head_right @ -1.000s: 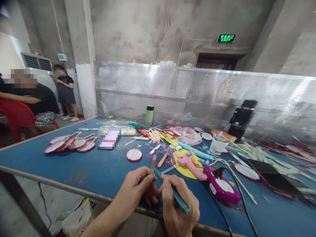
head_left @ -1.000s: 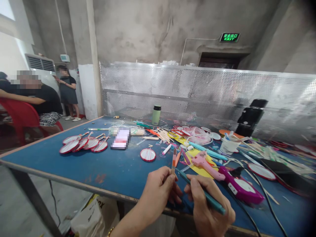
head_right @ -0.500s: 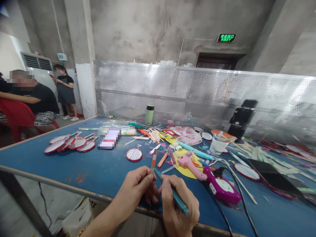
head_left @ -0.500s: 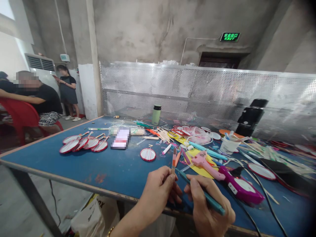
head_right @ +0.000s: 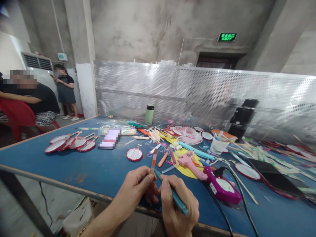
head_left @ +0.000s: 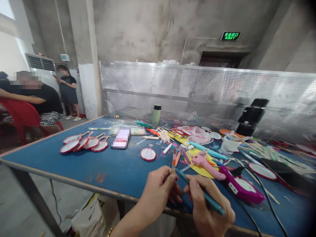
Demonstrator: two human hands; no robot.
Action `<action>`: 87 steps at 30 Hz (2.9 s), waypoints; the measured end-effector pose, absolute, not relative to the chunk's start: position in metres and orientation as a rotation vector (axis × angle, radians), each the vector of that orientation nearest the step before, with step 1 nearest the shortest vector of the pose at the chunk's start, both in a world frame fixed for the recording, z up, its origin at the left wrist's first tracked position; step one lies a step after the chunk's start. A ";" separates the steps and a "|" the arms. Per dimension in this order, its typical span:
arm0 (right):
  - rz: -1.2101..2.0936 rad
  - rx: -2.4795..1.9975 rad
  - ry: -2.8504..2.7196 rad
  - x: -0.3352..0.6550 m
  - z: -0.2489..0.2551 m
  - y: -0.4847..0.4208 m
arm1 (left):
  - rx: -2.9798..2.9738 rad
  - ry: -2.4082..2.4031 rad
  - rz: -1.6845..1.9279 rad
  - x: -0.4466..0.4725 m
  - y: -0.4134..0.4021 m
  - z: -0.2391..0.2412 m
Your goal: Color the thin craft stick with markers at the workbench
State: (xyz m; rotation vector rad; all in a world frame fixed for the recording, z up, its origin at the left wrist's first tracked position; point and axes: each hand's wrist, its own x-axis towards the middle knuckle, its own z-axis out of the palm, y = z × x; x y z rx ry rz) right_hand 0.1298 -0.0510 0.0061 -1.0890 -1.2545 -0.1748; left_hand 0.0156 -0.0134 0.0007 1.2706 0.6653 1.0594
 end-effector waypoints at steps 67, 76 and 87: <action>-0.223 -1.049 -1.296 0.128 0.004 -0.051 | 1.301 0.655 1.068 0.015 -0.013 0.000; -0.260 -1.060 -1.363 0.130 0.004 -0.050 | 1.313 0.658 1.077 0.015 -0.014 -0.001; -0.253 -1.022 -1.394 0.130 0.004 -0.048 | 1.327 0.670 1.082 0.016 -0.014 0.000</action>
